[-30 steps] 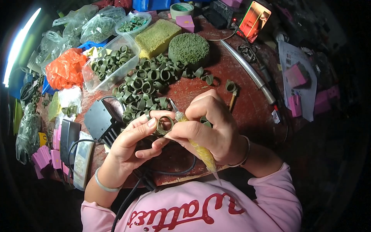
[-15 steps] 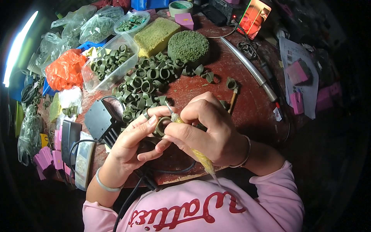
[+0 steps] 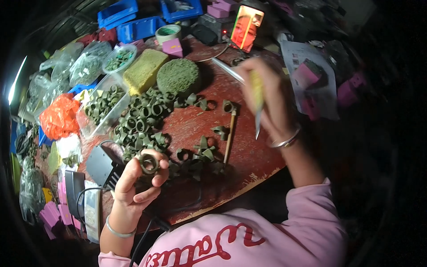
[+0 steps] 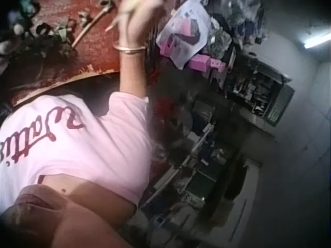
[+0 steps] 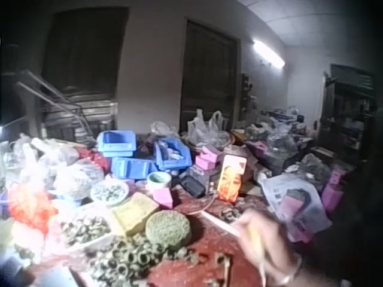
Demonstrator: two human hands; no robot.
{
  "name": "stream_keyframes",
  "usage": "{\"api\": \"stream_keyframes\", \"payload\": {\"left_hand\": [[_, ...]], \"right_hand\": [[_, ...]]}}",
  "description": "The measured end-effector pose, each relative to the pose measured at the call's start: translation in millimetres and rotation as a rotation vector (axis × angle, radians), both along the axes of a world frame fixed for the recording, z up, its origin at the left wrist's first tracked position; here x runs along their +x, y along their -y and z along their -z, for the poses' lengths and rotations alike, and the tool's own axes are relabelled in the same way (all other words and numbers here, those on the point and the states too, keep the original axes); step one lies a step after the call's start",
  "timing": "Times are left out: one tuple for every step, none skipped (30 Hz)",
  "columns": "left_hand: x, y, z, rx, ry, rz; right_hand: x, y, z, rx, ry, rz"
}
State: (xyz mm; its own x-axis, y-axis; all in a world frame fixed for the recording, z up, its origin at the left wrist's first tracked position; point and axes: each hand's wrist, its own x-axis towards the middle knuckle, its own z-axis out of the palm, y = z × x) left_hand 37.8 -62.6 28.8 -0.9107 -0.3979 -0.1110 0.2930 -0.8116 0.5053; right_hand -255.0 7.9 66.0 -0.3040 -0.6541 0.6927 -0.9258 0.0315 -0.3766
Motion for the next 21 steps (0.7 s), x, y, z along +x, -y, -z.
{"api": "stream_keyframes", "payload": {"left_hand": [[-0.1,-0.3,0.3,-0.024,0.001,0.013],[-1.4,-1.8,1.0,-0.023,-0.013,-0.009],[-2.1,-2.2,-1.9,-0.009,-0.003,-0.012],[-9.3,1.6,-0.5,0.012,-0.005,0.010],[-10.6,1.7,-1.3,0.022,-0.001,0.015],[-9.2,1.8,-2.1,0.011,0.050,-0.002],[-7.3,2.5,-0.8,0.030,0.068,-0.021],[-7.8,3.4,0.8,0.051,0.082,-0.033],[-8.7,3.5,0.5,0.070,0.075,-0.045],[-7.7,4.1,0.6,0.073,0.077,-0.050],[-8.1,4.2,1.0,0.076,0.087,-0.058],[-7.8,3.9,1.4,0.081,0.096,-0.067],[-7.8,3.7,-0.1,0.086,0.117,-0.077],[-7.3,2.9,-0.6,0.092,0.117,-0.079],[-7.0,2.3,-1.1,0.088,0.132,-0.107],[-7.3,2.0,-0.6,0.084,0.147,-0.134],[-9.0,2.4,-1.1,0.091,0.147,-0.131],[-10.0,2.7,-0.9,0.093,0.151,-0.131],[-10.6,3.0,-0.3,0.101,0.149,-0.129],[-9.1,3.1,-1.3,0.105,0.148,-0.132],[-9.0,3.0,-0.1,0.092,0.134,-0.127]], "right_hand": [[-25.9,-4.1,4.9,0.072,-0.022,0.064],[-58.7,-9.0,23.6,0.053,-0.065,0.090],[-82.6,-17.4,35.8,0.134,-0.139,0.141],[-101.3,-30.5,44.3,0.218,-0.198,0.210],[-109.0,-39.4,49.6,0.324,-0.096,0.249],[-106.3,-42.9,51.3,0.397,-0.017,0.266],[-112.3,-44.1,59.3,0.381,-0.001,0.240],[-111.2,-42.3,61.8,0.366,0.012,0.222],[-108.7,-41.3,63.4,0.318,-0.047,0.218],[-105.2,-39.1,64.1,0.321,-0.046,0.213],[-97.5,-33.7,62.9,0.138,-0.124,0.198],[-86.4,-27.6,60.2,-0.043,-0.200,0.181],[-67.9,-25.2,55.2,-0.105,-0.210,0.169],[-41.2,-28.1,43.9,-0.099,-0.210,0.166],[-11.1,-34.6,31.5,-0.034,0.073,0.139],[12.5,-40.1,28.0,0.033,0.356,0.112],[27.6,-45.5,30.2,0.000,0.287,-0.006],[38.7,-47.6,33.2,-0.032,0.222,-0.128],[45.5,-46.1,34.6,-0.034,0.140,-0.210],[53.9,-43.6,34.2,-0.039,0.059,-0.297],[65.2,-41.6,32.3,-0.024,0.093,-0.315]]}}
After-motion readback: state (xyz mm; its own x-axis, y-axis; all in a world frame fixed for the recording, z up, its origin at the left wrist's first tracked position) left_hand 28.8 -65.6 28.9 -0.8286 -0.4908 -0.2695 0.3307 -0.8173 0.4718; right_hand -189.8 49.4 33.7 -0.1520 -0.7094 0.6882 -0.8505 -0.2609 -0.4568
